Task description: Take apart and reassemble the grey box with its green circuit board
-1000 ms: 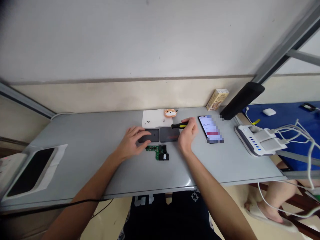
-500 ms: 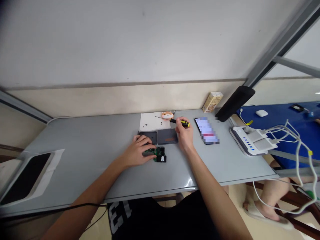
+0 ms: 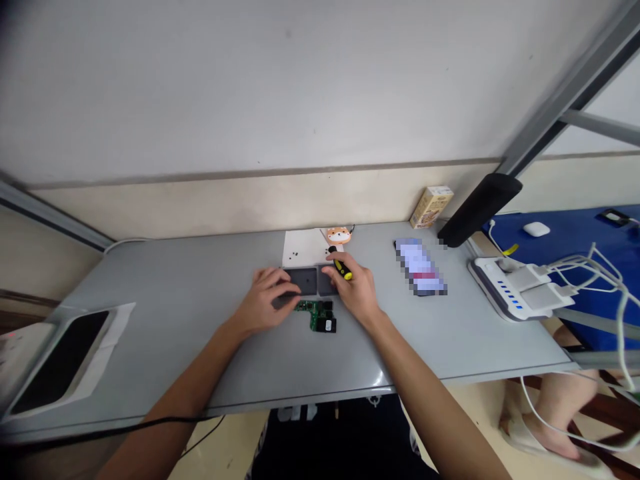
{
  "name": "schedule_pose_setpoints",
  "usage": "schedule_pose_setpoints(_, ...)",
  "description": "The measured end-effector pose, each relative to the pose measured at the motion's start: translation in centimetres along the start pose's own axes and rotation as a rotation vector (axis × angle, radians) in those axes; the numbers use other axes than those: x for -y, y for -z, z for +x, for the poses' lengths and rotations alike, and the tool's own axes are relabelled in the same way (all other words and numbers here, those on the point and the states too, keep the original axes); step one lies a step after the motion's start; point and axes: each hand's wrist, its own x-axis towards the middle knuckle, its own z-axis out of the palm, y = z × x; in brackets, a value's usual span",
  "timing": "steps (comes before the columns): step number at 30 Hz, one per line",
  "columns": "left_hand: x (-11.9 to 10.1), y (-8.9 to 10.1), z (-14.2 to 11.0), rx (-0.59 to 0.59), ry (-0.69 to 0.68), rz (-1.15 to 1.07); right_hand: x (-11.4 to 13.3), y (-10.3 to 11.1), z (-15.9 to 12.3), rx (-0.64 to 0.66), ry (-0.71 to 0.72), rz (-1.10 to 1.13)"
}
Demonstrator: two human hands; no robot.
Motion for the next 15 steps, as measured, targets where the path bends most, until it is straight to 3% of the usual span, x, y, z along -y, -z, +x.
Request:
schedule_pose_setpoints(5, -1.5, -0.9, -0.1, 0.134, -0.127, -0.043, -0.5, -0.1, 0.2, 0.033, 0.099, -0.166)
schedule_pose_setpoints(15, -1.5, -1.4, -0.1, 0.118, -0.158, 0.022, -0.7, 0.2, 0.3, 0.157, 0.165, -0.285)
